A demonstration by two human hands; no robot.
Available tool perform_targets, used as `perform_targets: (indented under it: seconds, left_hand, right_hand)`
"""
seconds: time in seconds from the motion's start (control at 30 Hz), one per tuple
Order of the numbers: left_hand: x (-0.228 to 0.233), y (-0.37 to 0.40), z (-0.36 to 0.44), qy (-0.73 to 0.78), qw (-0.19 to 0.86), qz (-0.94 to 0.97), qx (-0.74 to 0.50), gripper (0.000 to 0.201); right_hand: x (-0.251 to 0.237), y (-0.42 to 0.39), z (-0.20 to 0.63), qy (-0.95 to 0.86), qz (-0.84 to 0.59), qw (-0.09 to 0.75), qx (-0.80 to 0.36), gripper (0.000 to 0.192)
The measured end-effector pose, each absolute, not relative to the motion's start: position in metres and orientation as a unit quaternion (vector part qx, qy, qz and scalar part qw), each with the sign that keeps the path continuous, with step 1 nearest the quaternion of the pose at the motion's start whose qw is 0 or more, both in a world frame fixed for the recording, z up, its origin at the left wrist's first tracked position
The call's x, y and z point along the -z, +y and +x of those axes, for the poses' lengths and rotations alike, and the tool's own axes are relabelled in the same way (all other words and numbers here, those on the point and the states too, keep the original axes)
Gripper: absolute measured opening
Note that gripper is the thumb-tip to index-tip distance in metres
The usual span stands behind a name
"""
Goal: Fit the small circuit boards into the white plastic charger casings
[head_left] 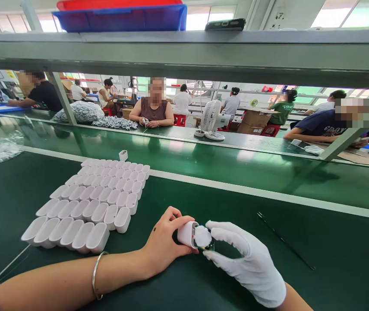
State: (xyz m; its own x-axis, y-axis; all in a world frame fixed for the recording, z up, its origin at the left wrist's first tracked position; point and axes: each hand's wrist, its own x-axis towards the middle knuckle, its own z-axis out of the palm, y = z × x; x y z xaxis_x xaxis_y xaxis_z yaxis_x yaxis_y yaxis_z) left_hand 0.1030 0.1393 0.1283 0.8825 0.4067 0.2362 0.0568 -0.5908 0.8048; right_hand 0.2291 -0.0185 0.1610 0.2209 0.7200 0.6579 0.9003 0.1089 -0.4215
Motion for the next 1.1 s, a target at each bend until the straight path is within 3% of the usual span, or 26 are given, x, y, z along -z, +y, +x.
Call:
perform_targets:
  seconds: [0.43,0.67,0.8,0.93,1.1]
  left_hand:
    - [-0.128,0.138,0.102,0.14,0.392,0.877,-0.241,0.049]
    - [-0.125,0.139,0.102,0.139,0.347,0.891,-0.257,0.052]
    - [-0.124,0.139,0.102,0.131,0.337,0.895,-0.262,0.051]
    - [-0.125,0.139,0.102,0.121,0.359,0.887,-0.263,0.049]
    - [-0.128,0.137,0.1,0.063,0.379,0.884,-0.265,0.045]
  right_hand:
    - [-0.149,-0.019,0.233,-0.652,-0.655,0.322,0.205,0.035]
    - [-0.149,-0.012,0.227,-0.657,-0.661,0.256,0.257,0.023]
    - [-0.147,-0.01,0.222,-0.654,-0.67,0.253,0.245,0.026]
    - [-0.144,-0.012,0.222,-0.597,-0.697,0.38,0.116,0.04]
    - [-0.148,-0.009,0.22,-0.443,-0.686,0.528,-0.235,0.066]
